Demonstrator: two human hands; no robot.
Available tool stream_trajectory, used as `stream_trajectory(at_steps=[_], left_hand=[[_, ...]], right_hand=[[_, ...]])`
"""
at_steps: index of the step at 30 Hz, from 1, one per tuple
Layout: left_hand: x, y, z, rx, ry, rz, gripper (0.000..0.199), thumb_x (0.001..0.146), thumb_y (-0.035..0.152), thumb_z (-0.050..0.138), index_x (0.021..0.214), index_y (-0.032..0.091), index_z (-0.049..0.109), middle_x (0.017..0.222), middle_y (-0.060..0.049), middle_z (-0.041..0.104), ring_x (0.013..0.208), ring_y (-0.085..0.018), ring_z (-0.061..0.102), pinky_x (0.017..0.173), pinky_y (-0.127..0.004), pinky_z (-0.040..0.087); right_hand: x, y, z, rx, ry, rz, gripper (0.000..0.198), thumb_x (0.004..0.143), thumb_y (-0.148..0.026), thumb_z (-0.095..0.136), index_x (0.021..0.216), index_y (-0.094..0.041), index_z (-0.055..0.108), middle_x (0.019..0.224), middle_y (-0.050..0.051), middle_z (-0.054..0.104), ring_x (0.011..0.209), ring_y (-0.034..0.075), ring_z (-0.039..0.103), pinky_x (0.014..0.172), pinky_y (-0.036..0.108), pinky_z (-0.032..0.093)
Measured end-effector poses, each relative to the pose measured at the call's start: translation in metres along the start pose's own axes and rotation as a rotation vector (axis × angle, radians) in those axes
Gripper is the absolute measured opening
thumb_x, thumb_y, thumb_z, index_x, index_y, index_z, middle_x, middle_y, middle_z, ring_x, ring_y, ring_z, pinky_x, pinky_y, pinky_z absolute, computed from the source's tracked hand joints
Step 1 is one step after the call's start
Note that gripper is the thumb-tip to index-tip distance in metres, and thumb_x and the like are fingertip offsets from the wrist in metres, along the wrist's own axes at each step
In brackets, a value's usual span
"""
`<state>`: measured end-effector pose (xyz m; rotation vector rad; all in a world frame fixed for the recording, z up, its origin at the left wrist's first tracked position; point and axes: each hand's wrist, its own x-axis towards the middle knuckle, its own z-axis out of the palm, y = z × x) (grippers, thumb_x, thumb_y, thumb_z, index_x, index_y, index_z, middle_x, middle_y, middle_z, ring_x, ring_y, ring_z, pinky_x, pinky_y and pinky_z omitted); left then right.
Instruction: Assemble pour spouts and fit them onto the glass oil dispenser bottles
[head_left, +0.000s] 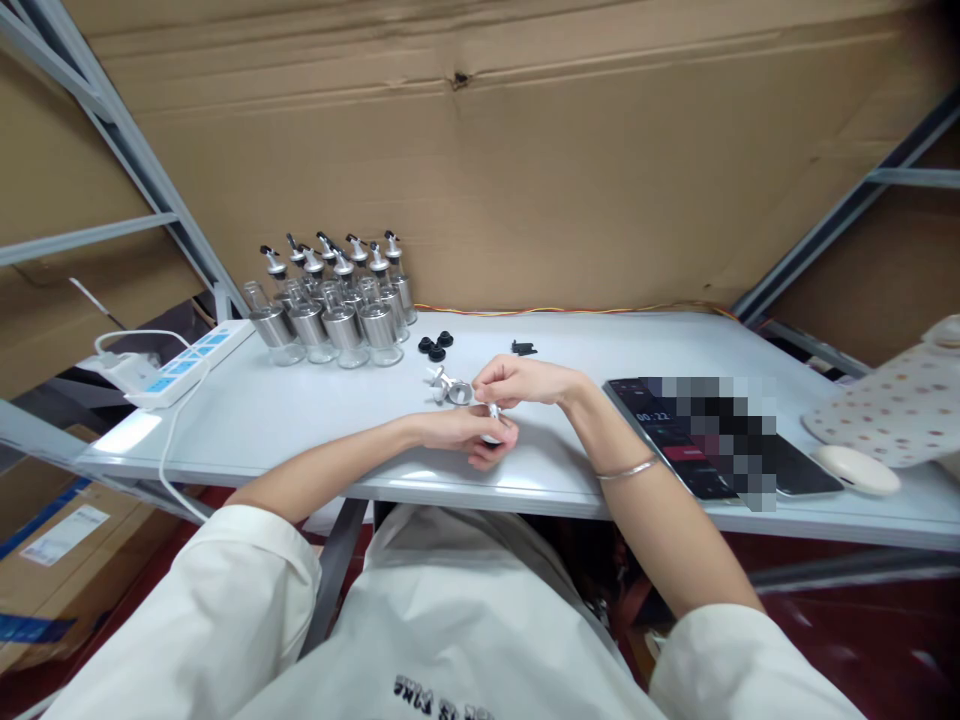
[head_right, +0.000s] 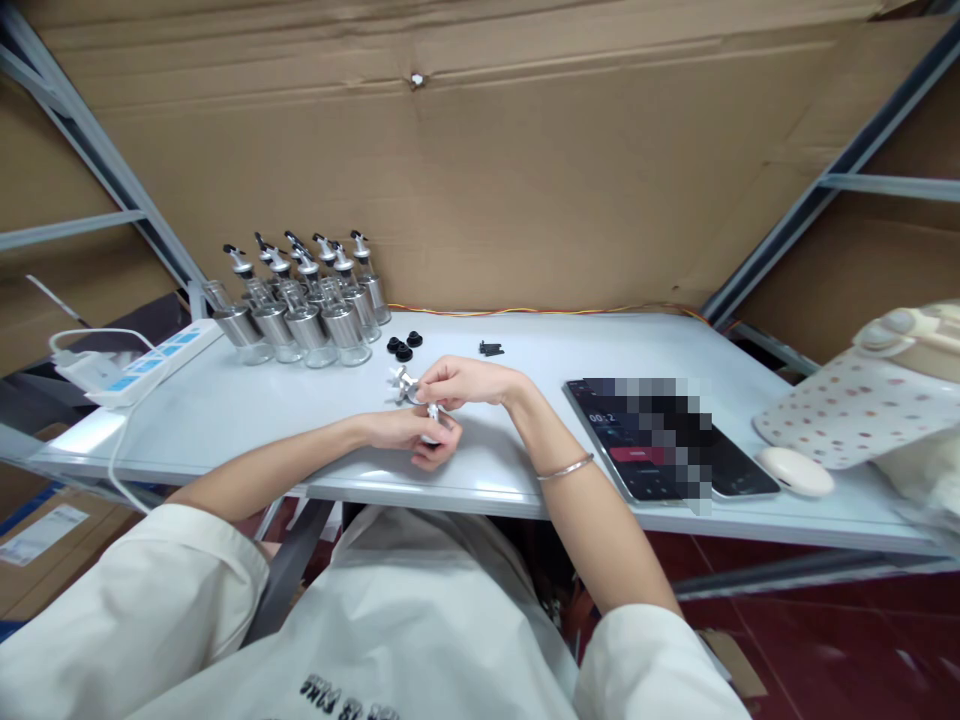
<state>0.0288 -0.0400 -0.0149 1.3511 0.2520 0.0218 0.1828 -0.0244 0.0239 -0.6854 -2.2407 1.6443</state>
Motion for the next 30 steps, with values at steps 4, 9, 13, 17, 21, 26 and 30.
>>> stream_trajectory(at_steps=[4, 9, 13, 17, 21, 26, 30], left_hand=[[-0.001, 0.001, -0.005, -0.072, -0.052, 0.018, 0.022, 0.065, 0.029, 0.058, 0.055, 0.017, 0.043, 0.042, 0.005, 0.031, 0.039, -0.009, 0.030, 0.044, -0.024, 0.022], [-0.002, 0.003, -0.002, -0.176, -0.077, 0.047, 0.018, 0.062, 0.030, 0.057, 0.064, 0.018, 0.043, 0.043, 0.005, 0.033, 0.038, -0.009, 0.029, 0.046, -0.025, 0.024], [-0.004, 0.003, 0.000, -0.237, -0.091, 0.041, 0.019, 0.062, 0.030, 0.058, 0.066, 0.018, 0.045, 0.043, 0.006, 0.032, 0.039, -0.008, 0.026, 0.049, -0.026, 0.025], [-0.003, 0.005, -0.001, -0.202, -0.048, 0.058, 0.019, 0.064, 0.031, 0.061, 0.069, 0.017, 0.049, 0.045, 0.006, 0.032, 0.042, -0.009, 0.029, 0.048, -0.025, 0.023], [-0.001, 0.006, 0.000, -0.113, 0.063, 0.049, 0.022, 0.068, 0.033, 0.063, 0.072, 0.013, 0.054, 0.052, 0.004, 0.039, 0.047, -0.007, 0.030, 0.046, -0.023, 0.021], [0.002, 0.006, 0.006, -0.020, 0.232, 0.082, 0.025, 0.070, 0.034, 0.062, 0.065, 0.015, 0.047, 0.052, 0.005, 0.038, 0.045, -0.005, 0.029, 0.044, -0.021, 0.022], [0.002, 0.007, 0.010, 0.215, 0.584, 0.131, 0.027, 0.075, 0.036, 0.059, 0.066, 0.017, 0.042, 0.050, 0.008, 0.036, 0.040, -0.003, 0.028, 0.041, -0.019, 0.020]], right_hand=[[0.000, -0.001, -0.001, 0.088, 0.028, -0.020, 0.039, 0.082, -0.043, 0.059, 0.059, -0.014, 0.048, 0.050, -0.009, 0.028, 0.045, 0.003, 0.020, 0.042, 0.019, 0.016], [-0.004, 0.002, -0.005, 0.098, -0.016, -0.117, 0.041, 0.085, -0.045, 0.057, 0.061, -0.015, 0.044, 0.049, -0.009, 0.033, 0.045, 0.003, 0.026, 0.044, 0.019, 0.019], [-0.007, 0.003, -0.007, 0.113, -0.023, -0.155, 0.041, 0.085, -0.046, 0.058, 0.062, -0.015, 0.043, 0.050, -0.008, 0.037, 0.047, 0.004, 0.030, 0.045, 0.019, 0.022], [-0.006, 0.001, -0.005, 0.118, 0.015, -0.132, 0.041, 0.085, -0.046, 0.057, 0.061, -0.015, 0.044, 0.050, -0.008, 0.034, 0.046, 0.004, 0.028, 0.044, 0.019, 0.020], [-0.004, 0.000, -0.004, 0.104, 0.060, -0.088, 0.041, 0.083, -0.044, 0.060, 0.057, -0.015, 0.046, 0.048, -0.010, 0.027, 0.044, 0.003, 0.020, 0.042, 0.019, 0.016], [-0.002, 0.000, -0.003, 0.073, 0.139, -0.059, 0.044, 0.079, -0.040, 0.062, 0.050, -0.017, 0.037, 0.045, -0.010, 0.025, 0.043, 0.003, 0.022, 0.043, 0.019, 0.021], [-0.002, -0.001, -0.005, 0.024, 0.294, -0.083, 0.042, 0.075, -0.033, 0.061, 0.046, -0.018, 0.034, 0.044, -0.009, 0.025, 0.044, 0.003, 0.021, 0.043, 0.021, 0.017]])
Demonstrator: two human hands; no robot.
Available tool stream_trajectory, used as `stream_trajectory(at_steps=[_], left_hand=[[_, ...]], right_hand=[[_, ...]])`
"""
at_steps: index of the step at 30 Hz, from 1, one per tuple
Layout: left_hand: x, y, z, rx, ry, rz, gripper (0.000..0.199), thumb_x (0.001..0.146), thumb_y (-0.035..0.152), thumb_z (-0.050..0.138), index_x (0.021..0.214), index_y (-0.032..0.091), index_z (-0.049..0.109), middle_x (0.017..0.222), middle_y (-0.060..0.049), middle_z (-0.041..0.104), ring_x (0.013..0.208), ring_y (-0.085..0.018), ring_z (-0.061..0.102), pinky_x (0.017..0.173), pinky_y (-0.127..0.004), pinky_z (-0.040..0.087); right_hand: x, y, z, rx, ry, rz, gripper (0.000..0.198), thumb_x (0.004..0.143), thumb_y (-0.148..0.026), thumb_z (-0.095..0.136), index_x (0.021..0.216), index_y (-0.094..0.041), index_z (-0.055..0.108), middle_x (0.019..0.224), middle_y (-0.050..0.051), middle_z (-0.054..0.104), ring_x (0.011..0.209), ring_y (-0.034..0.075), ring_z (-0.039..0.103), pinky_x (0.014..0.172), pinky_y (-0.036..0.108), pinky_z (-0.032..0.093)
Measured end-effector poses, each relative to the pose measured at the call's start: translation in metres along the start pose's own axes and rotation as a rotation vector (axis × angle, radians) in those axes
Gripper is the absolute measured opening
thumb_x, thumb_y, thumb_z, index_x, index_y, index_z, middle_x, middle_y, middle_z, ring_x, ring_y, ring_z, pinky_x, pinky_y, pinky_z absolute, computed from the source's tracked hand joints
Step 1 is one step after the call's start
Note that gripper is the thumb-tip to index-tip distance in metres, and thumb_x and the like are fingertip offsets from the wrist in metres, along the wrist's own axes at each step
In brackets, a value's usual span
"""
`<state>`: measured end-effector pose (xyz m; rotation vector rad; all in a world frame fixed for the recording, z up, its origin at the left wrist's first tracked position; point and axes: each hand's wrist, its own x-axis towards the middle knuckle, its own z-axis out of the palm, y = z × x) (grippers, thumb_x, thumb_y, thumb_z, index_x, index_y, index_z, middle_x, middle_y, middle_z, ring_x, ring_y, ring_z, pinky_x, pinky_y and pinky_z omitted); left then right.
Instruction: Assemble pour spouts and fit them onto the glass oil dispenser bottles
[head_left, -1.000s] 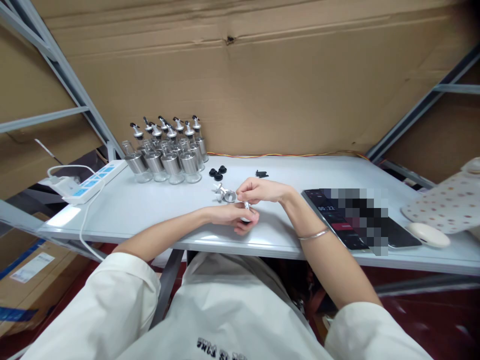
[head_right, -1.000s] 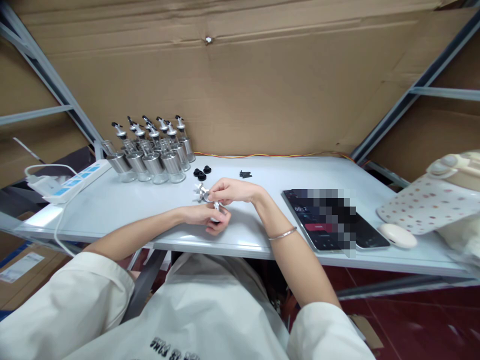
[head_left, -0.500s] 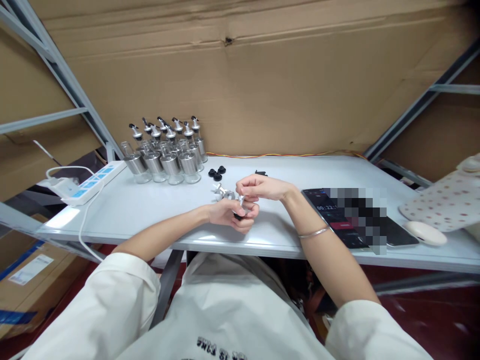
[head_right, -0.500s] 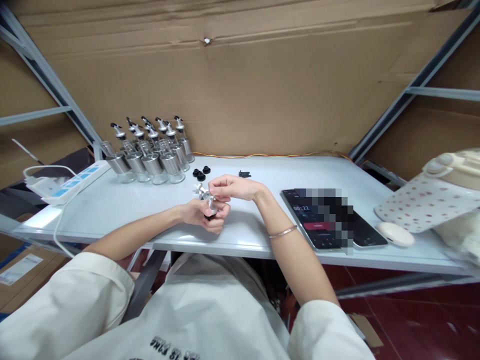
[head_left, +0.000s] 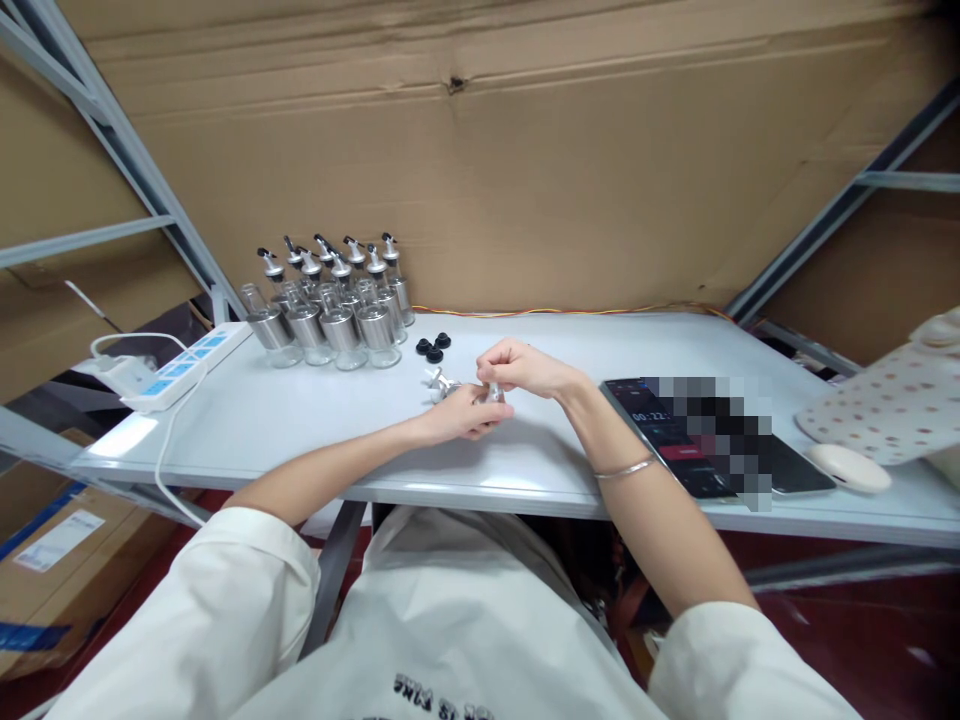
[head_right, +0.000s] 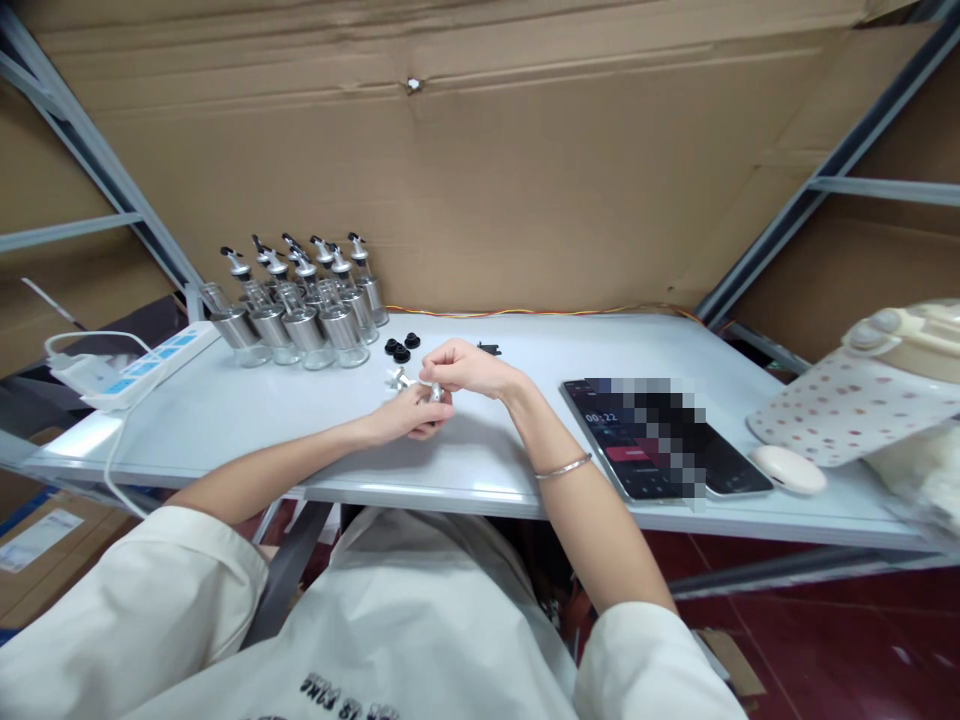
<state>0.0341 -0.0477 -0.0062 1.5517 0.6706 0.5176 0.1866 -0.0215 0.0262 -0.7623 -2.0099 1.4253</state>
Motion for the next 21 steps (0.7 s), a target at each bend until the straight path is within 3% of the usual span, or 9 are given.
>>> stream_trajectory(at_steps=[4, 7, 10, 16, 21], left_hand=[[-0.002, 0.005, -0.004, 0.330, 0.265, 0.132, 0.029, 0.081, 0.044, 0.054, 0.078, 0.016, 0.047, 0.052, 0.007, 0.042, 0.041, -0.006, 0.038, 0.044, -0.020, 0.029], [-0.002, 0.008, -0.010, 0.419, 0.393, 0.277, 0.031, 0.076, 0.043, 0.062, 0.084, 0.017, 0.049, 0.071, 0.002, 0.054, 0.056, -0.007, 0.049, 0.052, -0.020, 0.036], [0.002, 0.007, -0.016, 0.381, 0.399, 0.317, 0.030, 0.074, 0.043, 0.064, 0.079, 0.015, 0.052, 0.078, 0.000, 0.056, 0.065, -0.008, 0.052, 0.057, -0.020, 0.038], [0.007, 0.001, -0.022, 0.289, 0.405, 0.303, 0.030, 0.070, 0.041, 0.068, 0.075, 0.013, 0.058, 0.077, 0.001, 0.055, 0.060, -0.006, 0.048, 0.056, -0.020, 0.037], [0.007, 0.004, -0.023, 0.195, 0.377, 0.322, 0.026, 0.080, 0.036, 0.055, 0.070, 0.013, 0.058, 0.066, 0.001, 0.053, 0.058, -0.007, 0.047, 0.057, -0.020, 0.038]], right_hand=[[-0.001, -0.001, -0.006, 0.003, 0.163, -0.025, 0.035, 0.073, -0.029, 0.056, 0.047, -0.019, 0.035, 0.044, -0.009, 0.024, 0.043, 0.003, 0.017, 0.043, 0.022, 0.015], [-0.002, -0.003, -0.008, -0.069, 0.229, 0.038, 0.025, 0.074, -0.025, 0.052, 0.051, -0.017, 0.045, 0.043, -0.009, 0.027, 0.043, 0.004, 0.019, 0.043, 0.022, 0.014], [-0.003, -0.004, -0.007, -0.159, 0.264, 0.071, 0.022, 0.074, -0.024, 0.049, 0.054, -0.015, 0.051, 0.043, -0.008, 0.030, 0.043, 0.005, 0.022, 0.044, 0.023, 0.015], [0.001, 0.000, -0.005, -0.224, 0.261, 0.072, 0.026, 0.076, -0.032, 0.050, 0.056, -0.016, 0.050, 0.047, -0.007, 0.034, 0.046, 0.005, 0.025, 0.046, 0.022, 0.018], [0.004, 0.005, -0.002, -0.138, 0.273, 0.026, 0.035, 0.079, -0.038, 0.051, 0.053, -0.018, 0.040, 0.048, -0.008, 0.029, 0.046, 0.005, 0.024, 0.047, 0.022, 0.019]])
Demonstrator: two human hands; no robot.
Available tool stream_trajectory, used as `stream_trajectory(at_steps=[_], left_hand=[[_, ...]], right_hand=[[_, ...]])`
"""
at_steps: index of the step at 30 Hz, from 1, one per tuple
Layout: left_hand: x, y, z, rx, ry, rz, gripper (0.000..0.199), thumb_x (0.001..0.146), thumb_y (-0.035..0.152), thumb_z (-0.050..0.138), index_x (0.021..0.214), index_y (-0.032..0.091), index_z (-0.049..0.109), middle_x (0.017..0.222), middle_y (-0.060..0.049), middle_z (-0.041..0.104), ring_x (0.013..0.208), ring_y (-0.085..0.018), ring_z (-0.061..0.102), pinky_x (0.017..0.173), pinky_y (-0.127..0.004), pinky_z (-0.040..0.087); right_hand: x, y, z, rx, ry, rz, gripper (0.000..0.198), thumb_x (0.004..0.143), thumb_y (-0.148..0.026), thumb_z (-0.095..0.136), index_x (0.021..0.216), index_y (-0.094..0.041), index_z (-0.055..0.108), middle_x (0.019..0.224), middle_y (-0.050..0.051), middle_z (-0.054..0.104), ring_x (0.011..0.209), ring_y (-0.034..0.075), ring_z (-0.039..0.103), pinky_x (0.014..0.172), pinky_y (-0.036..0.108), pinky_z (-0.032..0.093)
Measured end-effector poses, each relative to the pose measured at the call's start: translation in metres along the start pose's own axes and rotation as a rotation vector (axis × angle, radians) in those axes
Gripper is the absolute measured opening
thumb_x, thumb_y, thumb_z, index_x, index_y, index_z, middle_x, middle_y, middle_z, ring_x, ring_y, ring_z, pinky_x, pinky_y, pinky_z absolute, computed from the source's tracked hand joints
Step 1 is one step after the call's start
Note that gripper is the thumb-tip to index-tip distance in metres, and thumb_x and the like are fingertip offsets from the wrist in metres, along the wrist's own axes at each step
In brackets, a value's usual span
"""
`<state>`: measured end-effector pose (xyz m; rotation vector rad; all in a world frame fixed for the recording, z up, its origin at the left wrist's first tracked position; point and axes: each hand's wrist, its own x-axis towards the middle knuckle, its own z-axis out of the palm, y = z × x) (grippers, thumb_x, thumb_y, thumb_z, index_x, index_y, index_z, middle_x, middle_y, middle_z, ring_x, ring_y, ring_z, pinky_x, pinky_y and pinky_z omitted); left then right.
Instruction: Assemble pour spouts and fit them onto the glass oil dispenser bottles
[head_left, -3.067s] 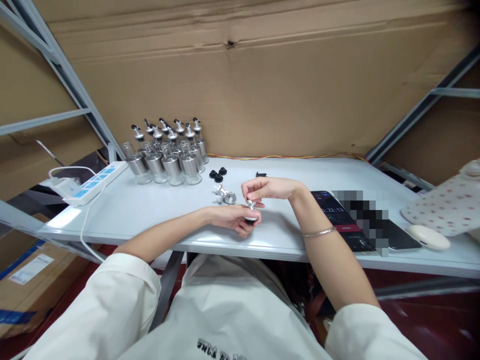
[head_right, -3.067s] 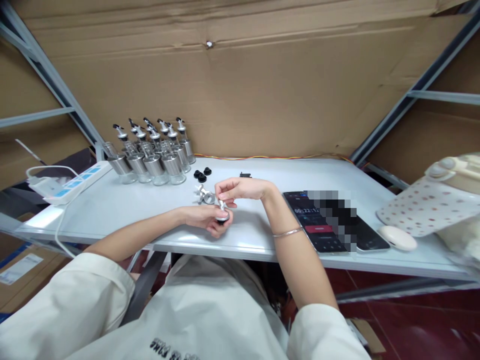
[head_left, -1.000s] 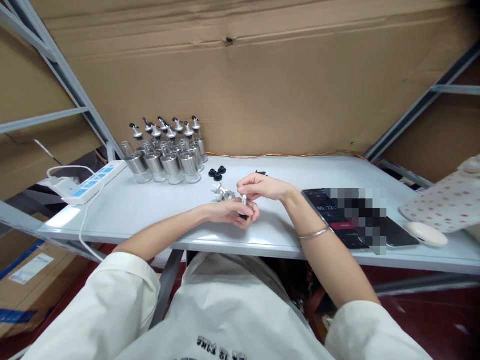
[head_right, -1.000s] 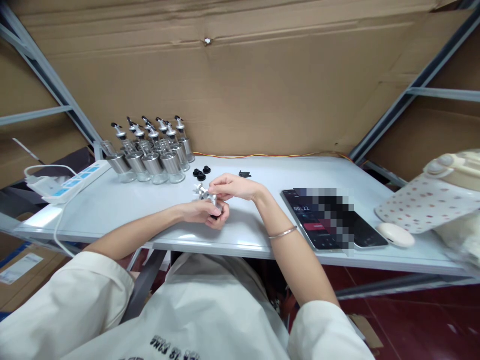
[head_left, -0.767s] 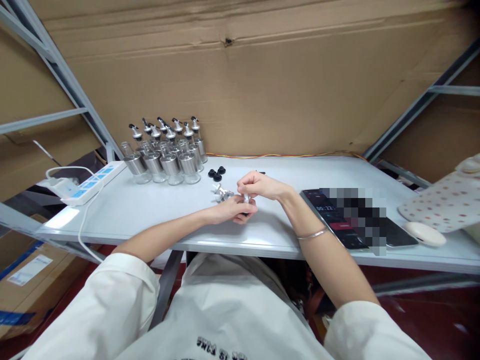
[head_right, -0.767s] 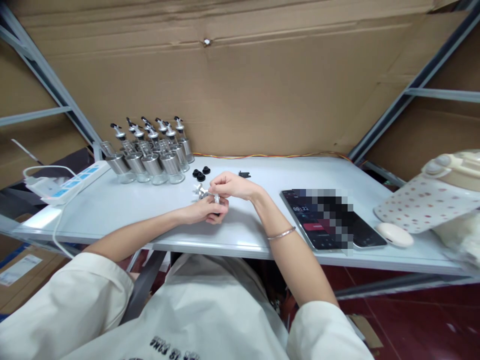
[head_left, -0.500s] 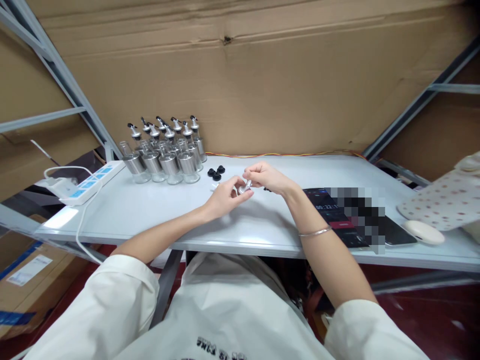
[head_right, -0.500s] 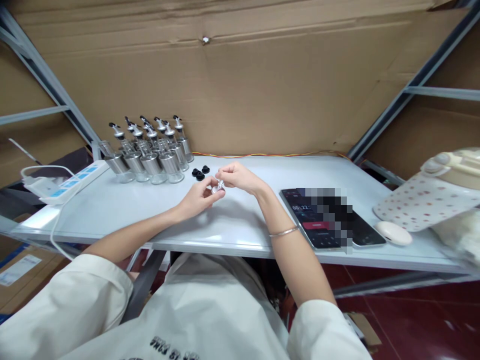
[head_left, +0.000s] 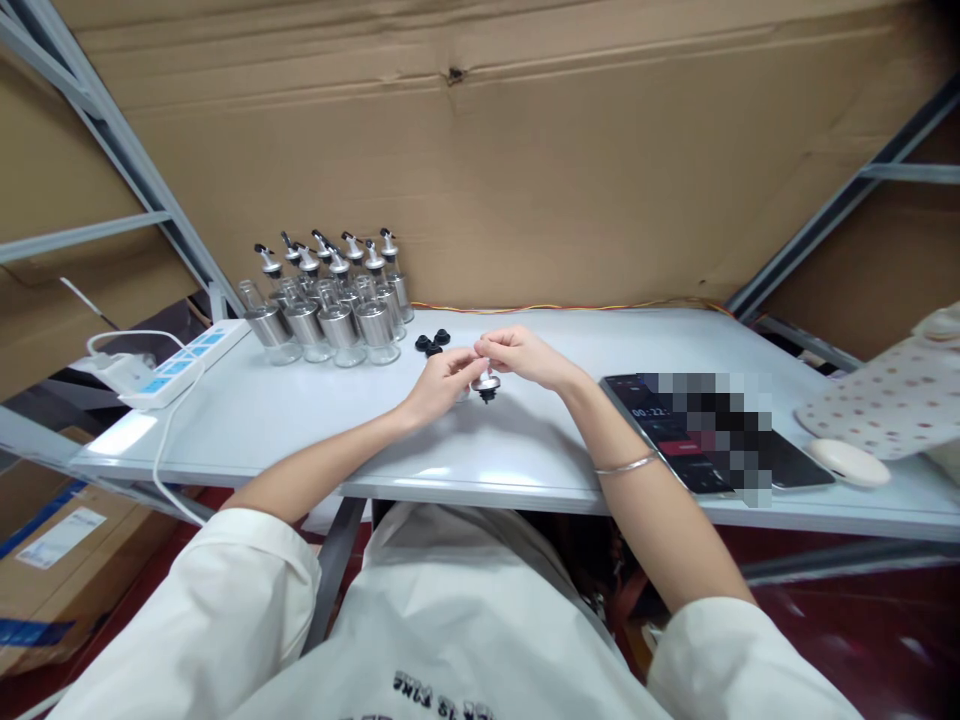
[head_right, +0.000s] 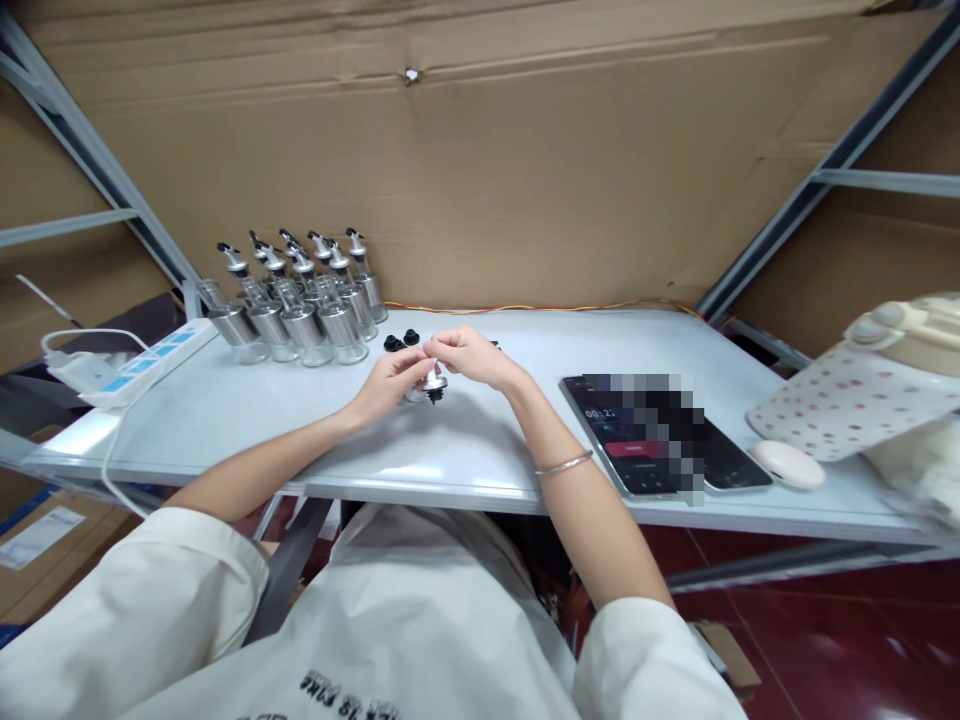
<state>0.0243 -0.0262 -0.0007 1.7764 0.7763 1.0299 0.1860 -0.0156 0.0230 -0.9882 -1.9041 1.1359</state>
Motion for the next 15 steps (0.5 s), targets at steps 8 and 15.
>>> stream_trajectory(at_steps=[8, 15], left_hand=[[0.004, 0.002, 0.000, -0.368, 0.005, -0.218, 0.028, 0.082, 0.030, 0.047, 0.061, 0.013, 0.049, 0.058, 0.001, 0.048, 0.049, -0.008, 0.050, 0.050, -0.021, 0.039], [0.008, -0.001, -0.004, -0.501, 0.033, -0.172, 0.027, 0.088, 0.033, 0.049, 0.069, 0.013, 0.047, 0.066, 0.002, 0.049, 0.041, -0.007, 0.050, 0.043, -0.020, 0.036]], right_hand=[[0.002, 0.001, -0.007, 0.177, 0.170, -0.079, 0.045, 0.079, -0.048, 0.060, 0.055, -0.019, 0.034, 0.051, -0.009, 0.026, 0.045, 0.004, 0.024, 0.045, 0.022, 0.019], [-0.009, 0.013, -0.047, 0.258, 0.406, -0.074, 0.031, 0.067, -0.038, 0.075, 0.071, -0.017, 0.053, 0.059, -0.004, 0.052, 0.050, 0.006, 0.045, 0.050, 0.021, 0.037]])
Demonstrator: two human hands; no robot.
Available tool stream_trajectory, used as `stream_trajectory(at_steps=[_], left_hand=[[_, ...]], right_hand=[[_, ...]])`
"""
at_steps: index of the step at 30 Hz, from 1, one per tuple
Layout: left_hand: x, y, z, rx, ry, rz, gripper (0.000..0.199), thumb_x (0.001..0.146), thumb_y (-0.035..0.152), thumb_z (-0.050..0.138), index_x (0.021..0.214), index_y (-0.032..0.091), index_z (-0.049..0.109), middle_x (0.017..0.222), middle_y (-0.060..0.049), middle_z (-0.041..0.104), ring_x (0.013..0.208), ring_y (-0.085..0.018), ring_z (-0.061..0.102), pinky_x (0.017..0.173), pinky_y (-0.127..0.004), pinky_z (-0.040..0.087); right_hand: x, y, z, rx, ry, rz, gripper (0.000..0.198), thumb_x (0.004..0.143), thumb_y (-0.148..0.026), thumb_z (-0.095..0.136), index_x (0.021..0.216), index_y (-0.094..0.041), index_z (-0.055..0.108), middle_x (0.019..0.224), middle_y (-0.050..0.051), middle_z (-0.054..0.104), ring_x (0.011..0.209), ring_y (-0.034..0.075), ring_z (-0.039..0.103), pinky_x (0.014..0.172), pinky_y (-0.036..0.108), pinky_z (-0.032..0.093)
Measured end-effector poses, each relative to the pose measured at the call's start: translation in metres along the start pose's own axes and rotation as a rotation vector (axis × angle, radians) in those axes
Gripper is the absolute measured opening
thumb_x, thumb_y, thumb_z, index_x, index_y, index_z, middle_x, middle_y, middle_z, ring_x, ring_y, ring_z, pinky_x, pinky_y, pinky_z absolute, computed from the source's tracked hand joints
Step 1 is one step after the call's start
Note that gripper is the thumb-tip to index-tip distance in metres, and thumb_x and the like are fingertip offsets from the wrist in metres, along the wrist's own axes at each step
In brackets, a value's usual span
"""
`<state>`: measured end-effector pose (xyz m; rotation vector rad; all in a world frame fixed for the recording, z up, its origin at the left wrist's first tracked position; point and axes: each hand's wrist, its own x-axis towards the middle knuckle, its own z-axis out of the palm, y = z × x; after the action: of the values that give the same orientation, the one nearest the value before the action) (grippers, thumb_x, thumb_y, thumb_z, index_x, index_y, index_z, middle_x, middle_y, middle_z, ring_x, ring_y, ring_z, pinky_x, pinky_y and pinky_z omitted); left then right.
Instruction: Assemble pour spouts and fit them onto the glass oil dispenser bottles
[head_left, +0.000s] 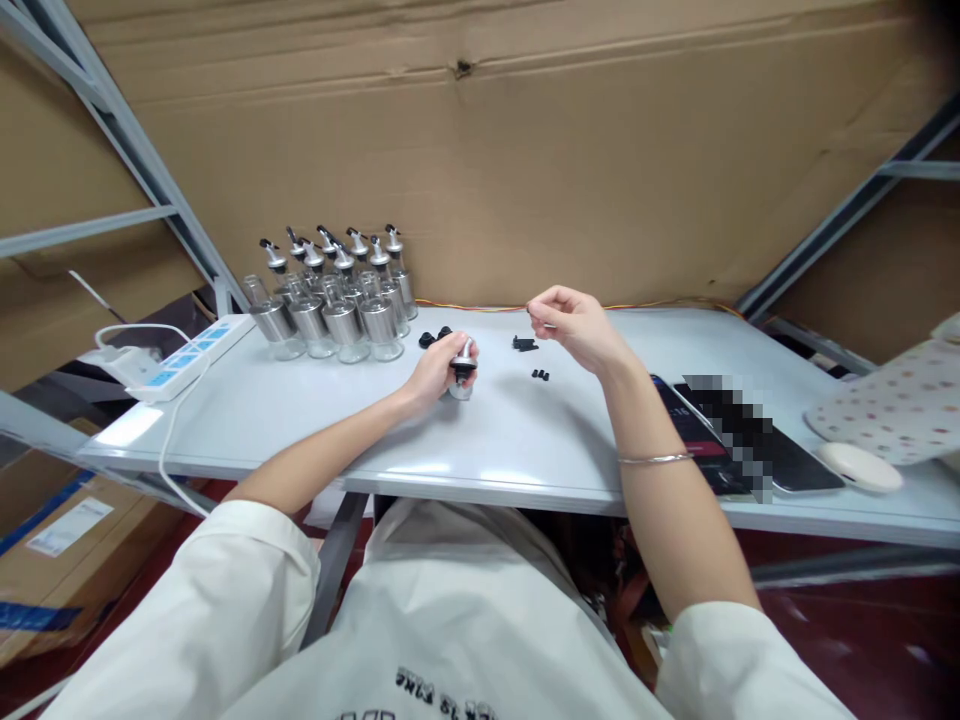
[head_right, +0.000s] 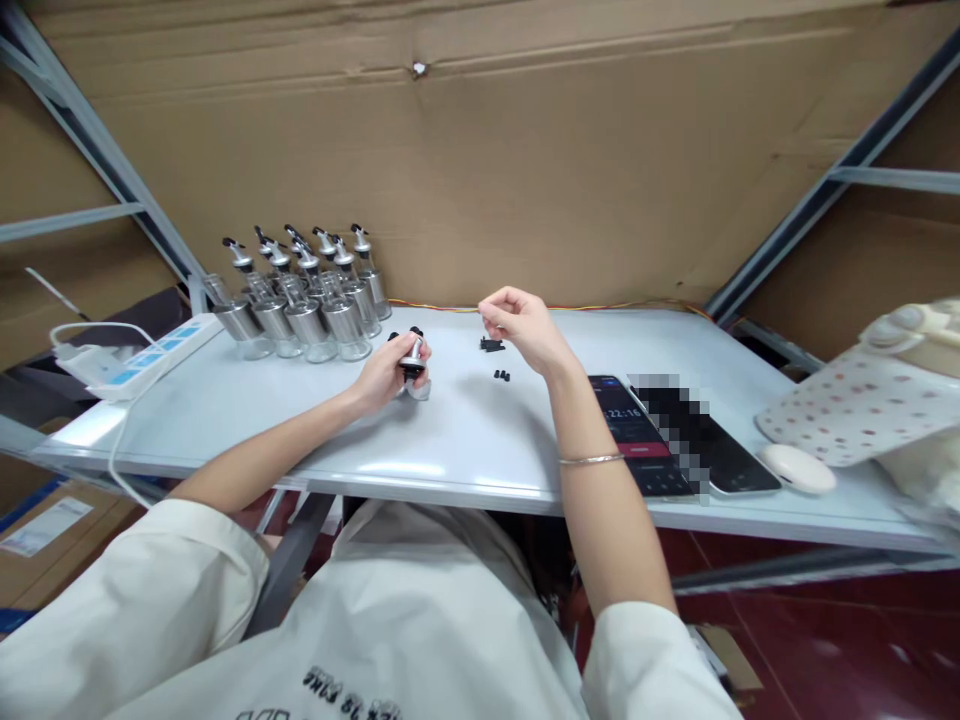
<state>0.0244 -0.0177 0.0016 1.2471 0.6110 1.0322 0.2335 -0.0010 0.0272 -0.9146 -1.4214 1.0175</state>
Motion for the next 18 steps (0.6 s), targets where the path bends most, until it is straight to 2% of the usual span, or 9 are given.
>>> stream_trajectory(at_steps=[3, 7, 10, 18], left_hand=[[0.000, 0.001, 0.001, 0.002, 0.014, -0.036, 0.028, 0.088, 0.034, 0.049, 0.070, 0.013, 0.048, 0.065, 0.002, 0.049, 0.041, -0.006, 0.050, 0.042, -0.020, 0.037], [-0.002, 0.002, 0.004, 0.011, 0.029, -0.062, 0.030, 0.088, 0.037, 0.051, 0.070, 0.012, 0.048, 0.063, 0.003, 0.049, 0.042, -0.006, 0.051, 0.042, -0.019, 0.038], [-0.003, 0.003, 0.005, 0.015, 0.028, -0.058, 0.030, 0.088, 0.036, 0.050, 0.070, 0.012, 0.049, 0.064, 0.002, 0.050, 0.043, -0.006, 0.052, 0.043, -0.019, 0.039], [-0.003, 0.003, 0.005, 0.008, 0.033, -0.068, 0.031, 0.086, 0.037, 0.054, 0.069, 0.012, 0.049, 0.065, 0.002, 0.050, 0.044, -0.006, 0.052, 0.044, -0.018, 0.039]], right_hand=[[0.003, 0.007, -0.009, -0.183, 0.076, 0.026, 0.022, 0.066, -0.025, 0.074, 0.070, -0.016, 0.054, 0.063, 0.000, 0.060, 0.054, 0.008, 0.053, 0.053, 0.022, 0.041], [0.005, 0.017, -0.018, -0.611, 0.097, 0.081, 0.007, 0.070, -0.012, 0.062, 0.076, -0.015, 0.063, 0.063, 0.001, 0.064, 0.060, 0.012, 0.060, 0.063, 0.025, 0.046], [0.005, 0.020, -0.025, -0.847, 0.012, 0.175, 0.012, 0.073, -0.011, 0.056, 0.076, -0.015, 0.067, 0.061, 0.002, 0.067, 0.067, 0.014, 0.063, 0.070, 0.025, 0.047], [0.007, 0.030, -0.044, -1.140, -0.212, 0.340, 0.009, 0.067, -0.015, 0.063, 0.072, -0.016, 0.070, 0.071, 0.003, 0.070, 0.063, 0.013, 0.060, 0.055, 0.021, 0.042]])
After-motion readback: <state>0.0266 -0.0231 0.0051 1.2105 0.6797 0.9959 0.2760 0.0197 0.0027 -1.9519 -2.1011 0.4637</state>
